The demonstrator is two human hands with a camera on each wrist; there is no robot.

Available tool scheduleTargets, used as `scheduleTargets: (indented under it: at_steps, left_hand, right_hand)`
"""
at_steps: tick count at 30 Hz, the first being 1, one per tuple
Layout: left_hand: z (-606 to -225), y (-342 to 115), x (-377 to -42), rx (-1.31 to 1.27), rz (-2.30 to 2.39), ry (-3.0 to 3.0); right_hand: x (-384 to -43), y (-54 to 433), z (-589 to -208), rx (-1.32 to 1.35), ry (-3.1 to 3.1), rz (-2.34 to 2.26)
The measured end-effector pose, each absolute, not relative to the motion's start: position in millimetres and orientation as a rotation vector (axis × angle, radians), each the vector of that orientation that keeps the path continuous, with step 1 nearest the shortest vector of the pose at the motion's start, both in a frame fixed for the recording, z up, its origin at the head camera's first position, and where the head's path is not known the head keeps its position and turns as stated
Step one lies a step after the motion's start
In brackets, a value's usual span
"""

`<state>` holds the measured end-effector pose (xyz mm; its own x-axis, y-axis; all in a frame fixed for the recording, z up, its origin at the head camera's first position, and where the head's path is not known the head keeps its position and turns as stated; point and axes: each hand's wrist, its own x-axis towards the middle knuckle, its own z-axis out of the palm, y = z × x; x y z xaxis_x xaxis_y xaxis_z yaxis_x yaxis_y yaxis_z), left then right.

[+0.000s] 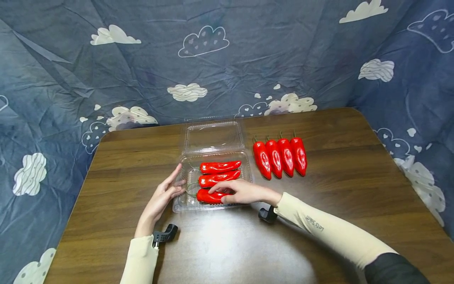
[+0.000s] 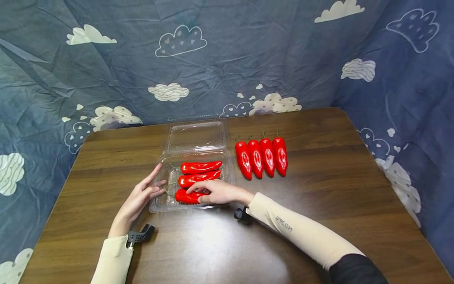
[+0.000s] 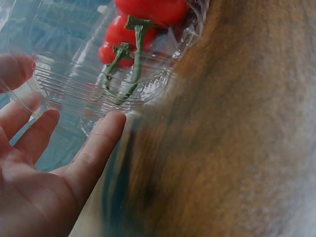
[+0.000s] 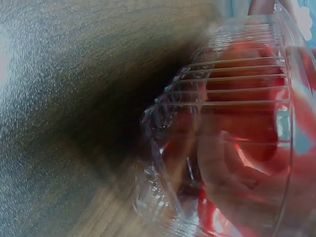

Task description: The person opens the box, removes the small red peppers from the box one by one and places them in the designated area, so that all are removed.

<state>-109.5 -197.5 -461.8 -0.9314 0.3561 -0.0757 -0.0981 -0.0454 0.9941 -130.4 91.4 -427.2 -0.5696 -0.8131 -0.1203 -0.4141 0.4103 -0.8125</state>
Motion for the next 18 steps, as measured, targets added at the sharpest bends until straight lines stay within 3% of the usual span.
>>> scheduleTargets:
  at_steps: [18]
  left_hand:
    - [-464,-199,-111,0.342,1.978,2.011]
  right_hand:
    - [-127,95,-420,-1.044,2.118,-1.145]
